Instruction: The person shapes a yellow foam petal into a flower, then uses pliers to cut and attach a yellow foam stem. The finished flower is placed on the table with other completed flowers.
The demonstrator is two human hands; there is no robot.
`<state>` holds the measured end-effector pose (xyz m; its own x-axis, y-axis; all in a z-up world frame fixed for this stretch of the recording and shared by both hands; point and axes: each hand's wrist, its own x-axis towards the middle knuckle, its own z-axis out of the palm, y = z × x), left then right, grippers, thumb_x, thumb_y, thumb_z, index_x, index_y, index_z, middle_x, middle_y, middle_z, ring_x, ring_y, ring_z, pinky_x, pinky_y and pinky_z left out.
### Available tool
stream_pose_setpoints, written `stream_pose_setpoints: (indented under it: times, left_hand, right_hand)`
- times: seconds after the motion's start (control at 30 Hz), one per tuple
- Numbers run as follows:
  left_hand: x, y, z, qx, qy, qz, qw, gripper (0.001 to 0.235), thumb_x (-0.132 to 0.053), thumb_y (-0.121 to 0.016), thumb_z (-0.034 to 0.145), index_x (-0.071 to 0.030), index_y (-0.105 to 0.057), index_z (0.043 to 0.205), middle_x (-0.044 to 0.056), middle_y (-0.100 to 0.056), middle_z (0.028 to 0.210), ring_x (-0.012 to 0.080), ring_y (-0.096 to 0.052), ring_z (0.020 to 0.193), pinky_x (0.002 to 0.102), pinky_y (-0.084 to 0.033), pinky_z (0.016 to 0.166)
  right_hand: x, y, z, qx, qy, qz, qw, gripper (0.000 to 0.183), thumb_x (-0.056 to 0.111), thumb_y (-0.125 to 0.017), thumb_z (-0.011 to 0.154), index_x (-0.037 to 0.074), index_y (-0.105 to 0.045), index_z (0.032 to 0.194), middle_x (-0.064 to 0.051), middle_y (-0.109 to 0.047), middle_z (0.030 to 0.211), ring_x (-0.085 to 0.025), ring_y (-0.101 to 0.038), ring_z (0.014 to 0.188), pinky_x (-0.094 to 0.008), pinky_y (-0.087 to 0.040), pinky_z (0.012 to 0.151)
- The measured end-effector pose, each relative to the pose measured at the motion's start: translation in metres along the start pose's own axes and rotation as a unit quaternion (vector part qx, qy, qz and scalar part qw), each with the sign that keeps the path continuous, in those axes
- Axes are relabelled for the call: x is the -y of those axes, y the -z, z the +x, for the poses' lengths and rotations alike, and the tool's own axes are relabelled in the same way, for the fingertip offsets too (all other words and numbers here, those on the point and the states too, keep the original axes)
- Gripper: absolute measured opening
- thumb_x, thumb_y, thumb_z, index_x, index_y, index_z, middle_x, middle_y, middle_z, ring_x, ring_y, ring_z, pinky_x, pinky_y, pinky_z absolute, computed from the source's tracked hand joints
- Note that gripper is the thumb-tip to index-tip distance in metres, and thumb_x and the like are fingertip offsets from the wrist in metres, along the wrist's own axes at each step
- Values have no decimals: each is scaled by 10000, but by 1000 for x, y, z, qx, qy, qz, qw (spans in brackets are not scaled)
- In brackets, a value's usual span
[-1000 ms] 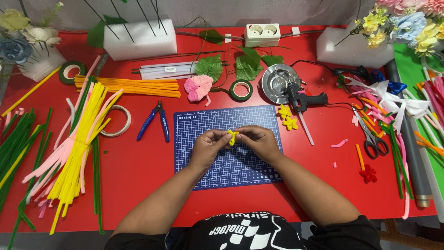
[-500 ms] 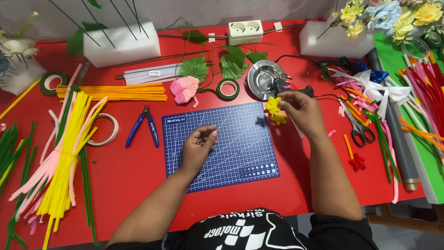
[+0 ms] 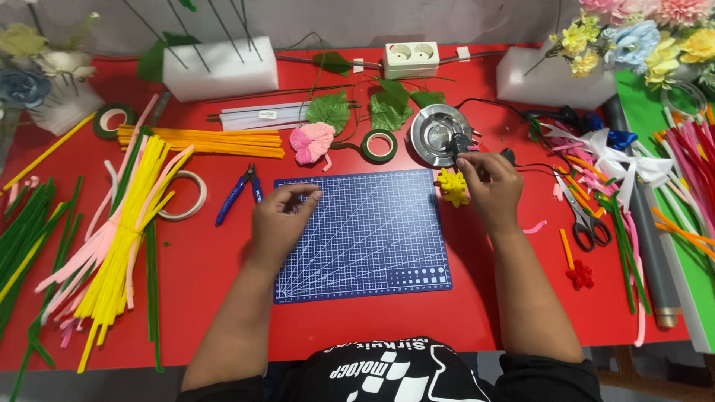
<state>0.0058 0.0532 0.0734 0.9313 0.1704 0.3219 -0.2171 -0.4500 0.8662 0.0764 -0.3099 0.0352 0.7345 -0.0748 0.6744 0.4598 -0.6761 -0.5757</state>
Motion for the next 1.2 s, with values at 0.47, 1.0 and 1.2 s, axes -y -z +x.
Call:
stream_pose_setpoints:
  times: [0.47, 1.0, 1.2]
  left_hand:
    - [161, 191, 6, -164, 19, 502, 849, 130, -218, -808, 1003, -162, -809, 1120, 60, -716, 984, 310, -701, 922, 434, -572, 787]
    - [172, 200, -9, -176, -28, 305, 935, 89, -178, -705, 1103, -93, -730, 1103, 115, -621, 1026, 407, -596, 1094, 513, -461, 954]
    - [203, 211, -11, -120, 27, 275, 954, 150, -378, -699, 1074, -231, -721, 1097, -25, -652, 957, 256, -567, 1206, 437, -365, 1085]
  right_hand:
    - [49, -35, -27, 126, 101, 75, 984, 117, 15, -825, 894, 98, -823, 976, -100, -759, 859, -238, -657, 616, -309, -548, 560]
    - [49, -42, -25, 139, 39, 109, 984, 111, 69, -839, 905, 119, -833, 1004, -71, -761, 867, -190, -633, 615, -292, -526, 567]
    - [115, -80, -9, 261, 25, 154, 953, 200, 81, -814, 871, 80, -796, 1070, -127, -765, 875, -244, -651, 634, -357, -544, 599]
